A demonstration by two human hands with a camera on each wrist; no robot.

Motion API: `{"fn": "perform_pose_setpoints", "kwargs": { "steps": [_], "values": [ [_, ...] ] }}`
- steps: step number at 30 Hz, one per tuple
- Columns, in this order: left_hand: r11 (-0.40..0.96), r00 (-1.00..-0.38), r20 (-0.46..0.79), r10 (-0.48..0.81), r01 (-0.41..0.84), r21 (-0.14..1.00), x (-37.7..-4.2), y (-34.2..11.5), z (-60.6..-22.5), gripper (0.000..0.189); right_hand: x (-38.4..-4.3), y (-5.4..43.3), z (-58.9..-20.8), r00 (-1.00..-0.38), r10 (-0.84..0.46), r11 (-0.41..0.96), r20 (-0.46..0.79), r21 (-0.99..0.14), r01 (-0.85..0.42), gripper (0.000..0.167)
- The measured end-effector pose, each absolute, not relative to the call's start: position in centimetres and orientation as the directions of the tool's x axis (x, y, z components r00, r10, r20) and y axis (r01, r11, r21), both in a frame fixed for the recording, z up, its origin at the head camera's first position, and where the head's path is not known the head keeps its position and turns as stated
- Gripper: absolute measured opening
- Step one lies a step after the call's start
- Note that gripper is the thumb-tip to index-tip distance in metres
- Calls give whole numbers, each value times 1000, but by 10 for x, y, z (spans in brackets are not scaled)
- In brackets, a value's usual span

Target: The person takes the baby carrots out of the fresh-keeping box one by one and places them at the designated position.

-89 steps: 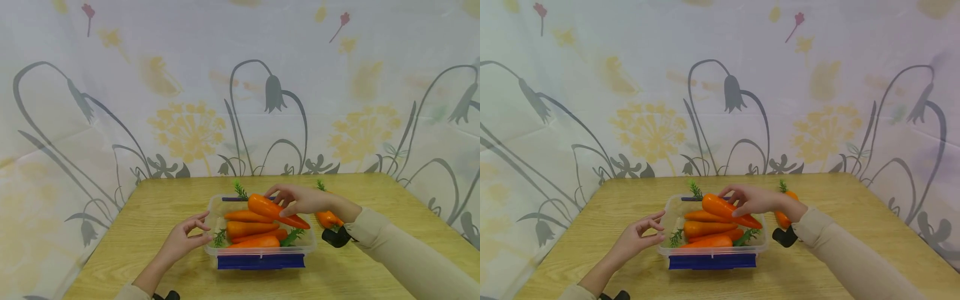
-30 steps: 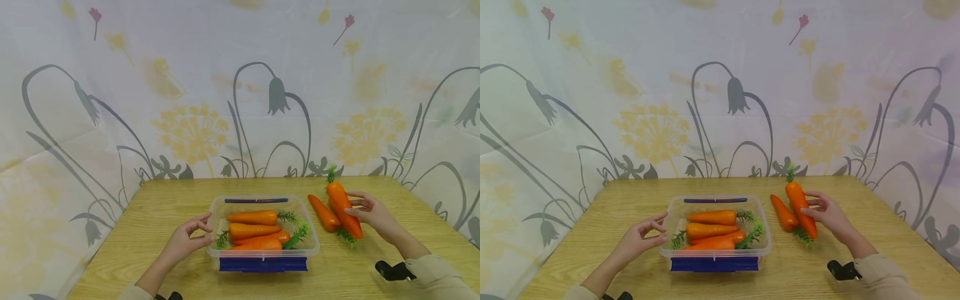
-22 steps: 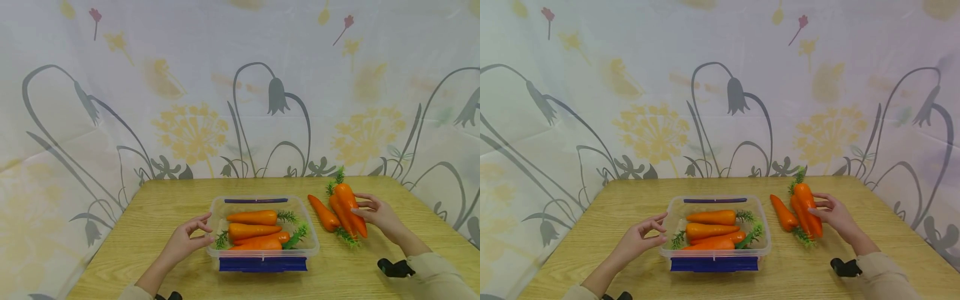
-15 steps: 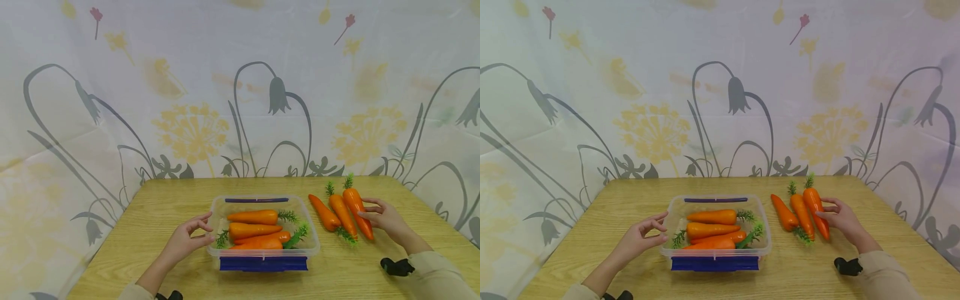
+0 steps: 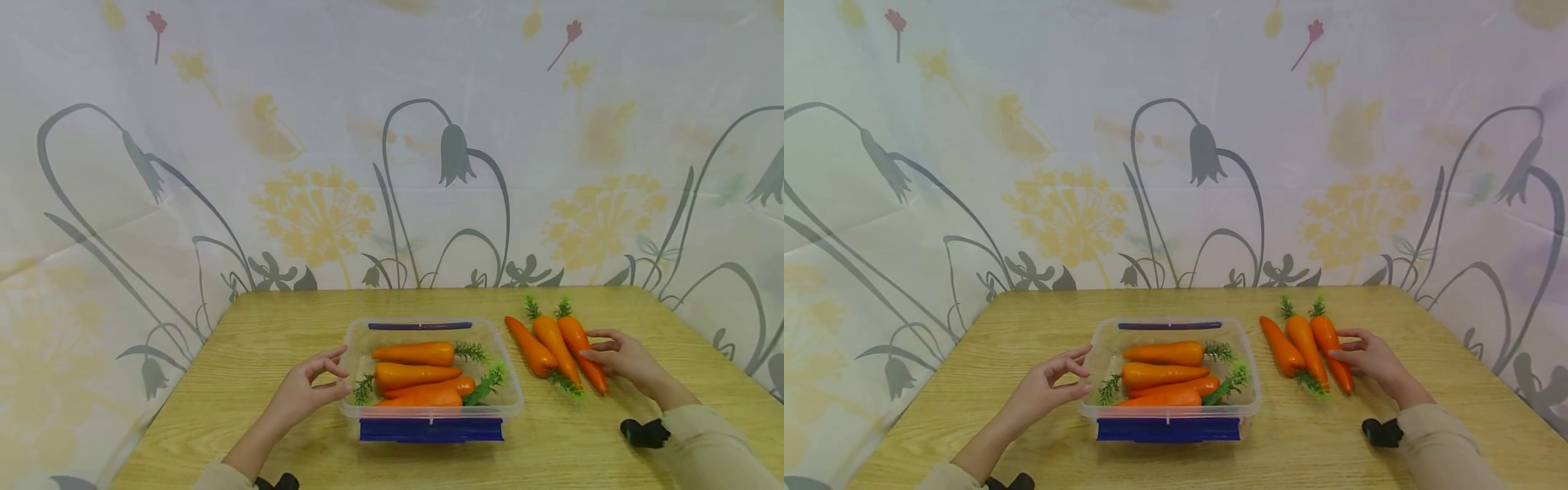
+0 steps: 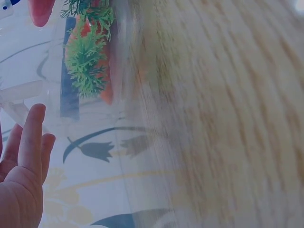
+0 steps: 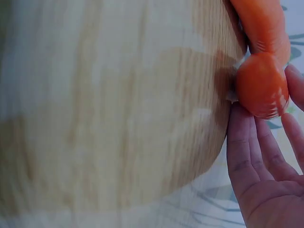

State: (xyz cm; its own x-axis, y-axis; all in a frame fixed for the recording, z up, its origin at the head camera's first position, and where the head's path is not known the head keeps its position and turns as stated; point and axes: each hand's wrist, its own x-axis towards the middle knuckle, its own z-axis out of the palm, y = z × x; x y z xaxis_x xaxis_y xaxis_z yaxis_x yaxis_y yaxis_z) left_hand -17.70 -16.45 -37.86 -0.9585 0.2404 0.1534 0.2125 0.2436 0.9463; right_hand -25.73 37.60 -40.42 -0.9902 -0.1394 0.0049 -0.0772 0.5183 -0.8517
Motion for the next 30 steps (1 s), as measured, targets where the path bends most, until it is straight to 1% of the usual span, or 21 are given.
{"fn": "perform_pose_setpoints", "kwargs": {
  "steps": [4,9,15,19,25,30],
  "values": [
    [233,-957,154,244,212,949,-177,-164,-379,22,-256,376,-400,-986,-164,498,4,-863,-87,67],
    [227,-957,153,246,210,951,-177,-164,-379,24,-254,377,-390,-977,-204,468,57,-871,-148,60],
    [221,-957,147,248,204,954,-177,-164,-379,24,-250,374,-373,-965,-246,508,95,-835,-212,54],
    [217,-957,147,249,203,955,-177,-164,-379,25,-247,366,-361,-962,-252,529,105,-817,-228,53],
    [214,-957,151,250,206,955,-177,-165,-380,27,-242,350,-347,-953,-276,592,122,-760,-269,52],
    [211,-956,156,250,211,954,-178,-165,-380,27,-240,336,-340,-940,-316,565,131,-770,-297,49]
  ]
}}
